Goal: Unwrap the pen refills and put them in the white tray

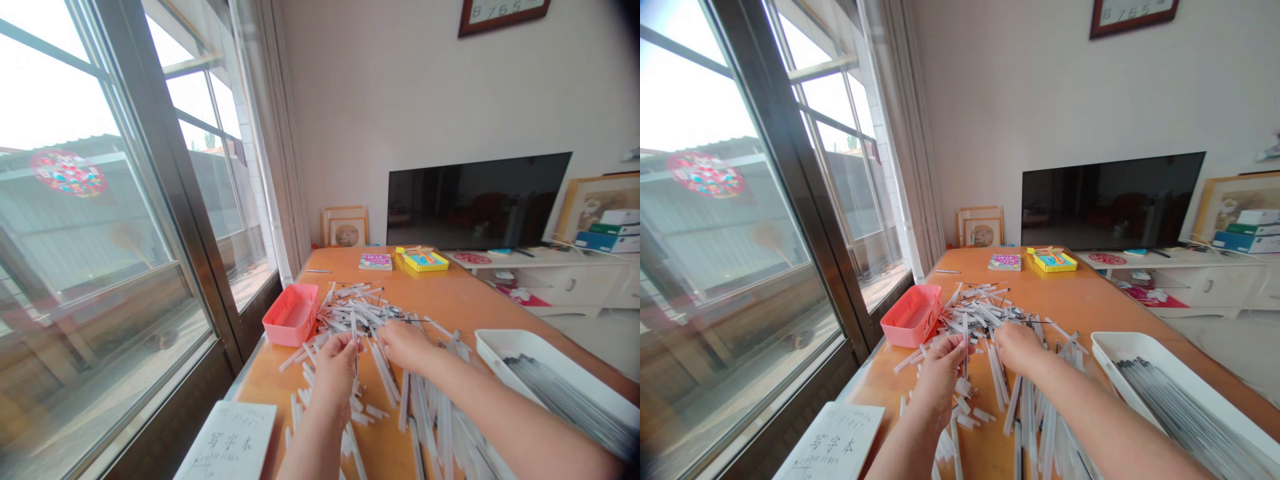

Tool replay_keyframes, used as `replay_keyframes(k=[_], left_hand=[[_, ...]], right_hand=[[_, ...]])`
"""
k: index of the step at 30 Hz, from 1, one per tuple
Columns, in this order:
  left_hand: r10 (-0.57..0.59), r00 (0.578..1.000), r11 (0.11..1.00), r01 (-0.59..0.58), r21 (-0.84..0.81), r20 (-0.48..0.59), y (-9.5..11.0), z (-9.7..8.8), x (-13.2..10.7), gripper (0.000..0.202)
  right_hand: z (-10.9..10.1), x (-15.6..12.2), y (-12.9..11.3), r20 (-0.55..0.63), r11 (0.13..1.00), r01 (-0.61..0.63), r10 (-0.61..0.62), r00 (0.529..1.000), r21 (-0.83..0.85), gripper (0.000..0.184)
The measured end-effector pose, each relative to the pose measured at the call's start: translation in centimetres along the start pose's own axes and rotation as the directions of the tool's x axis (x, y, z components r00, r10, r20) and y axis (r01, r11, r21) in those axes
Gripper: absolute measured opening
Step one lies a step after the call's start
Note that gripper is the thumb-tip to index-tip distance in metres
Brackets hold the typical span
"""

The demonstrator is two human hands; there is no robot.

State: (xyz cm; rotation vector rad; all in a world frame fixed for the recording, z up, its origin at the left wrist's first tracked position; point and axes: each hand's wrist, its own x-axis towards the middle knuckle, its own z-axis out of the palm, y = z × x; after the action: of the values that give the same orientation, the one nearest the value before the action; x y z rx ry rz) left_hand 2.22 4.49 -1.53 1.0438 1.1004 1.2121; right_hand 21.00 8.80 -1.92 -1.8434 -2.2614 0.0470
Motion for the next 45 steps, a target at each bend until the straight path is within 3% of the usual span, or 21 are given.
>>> replay_keyframes(k=[4,7,9,11,14,19,24,31,45], left_hand=[[0.012,1.0,1.0,-0.012,0.01,0.026,0.4,0.2,-0.4,0.031],[0.021,0.997,0.999,-0.024,0.029,0.08,0.6,0.5,-0.9,0.028],[0.032,0.991,0.999,-0.037,0.036,0.128,0.8,0.9,-1.3,0.028],[0.051,0.981,0.998,-0.057,0.026,0.186,0.9,1.2,-1.7,0.029],[0.079,0.954,0.996,-0.084,0.004,0.291,1.0,1.8,-2.2,0.033],[0.086,0.913,0.993,-0.113,0.046,0.399,1.0,2.5,-2.7,0.035],[0.115,0.898,0.987,-0.152,0.055,0.425,0.8,2.5,-2.8,0.03],[0.111,0.888,0.981,-0.17,0.094,0.447,0.6,2.6,-2.8,0.025],[0.125,0.878,0.968,-0.209,0.136,0.462,0.5,2.4,-2.7,0.027]], right_hand=[[-1.2,-0.5,0.2,-0.024,0.99,-0.006,0.01,1.0,0.144,0.014],[-2.8,-1.7,0.4,-0.037,0.958,-0.021,0.032,0.999,0.285,0.028],[-4.2,-3.0,0.5,-0.025,0.868,-0.054,0.076,0.997,0.494,0.032],[-5.6,-4.7,0.4,0.008,0.695,-0.101,0.136,0.991,0.712,0.03],[-7.3,-7.1,0.4,0.01,0.499,-0.125,0.228,0.974,0.858,0.029],[-8.7,-8.9,0.8,0.023,0.382,-0.125,0.26,0.965,0.916,0.031],[-9.7,-9.0,1.1,0.021,0.381,-0.111,0.233,0.972,0.918,0.029],[-9.3,-8.8,1.6,0.02,0.527,-0.092,0.142,0.99,0.845,0.022],[-8.7,-8.5,1.6,0.018,0.557,-0.084,0.122,0.992,0.826,0.021]])
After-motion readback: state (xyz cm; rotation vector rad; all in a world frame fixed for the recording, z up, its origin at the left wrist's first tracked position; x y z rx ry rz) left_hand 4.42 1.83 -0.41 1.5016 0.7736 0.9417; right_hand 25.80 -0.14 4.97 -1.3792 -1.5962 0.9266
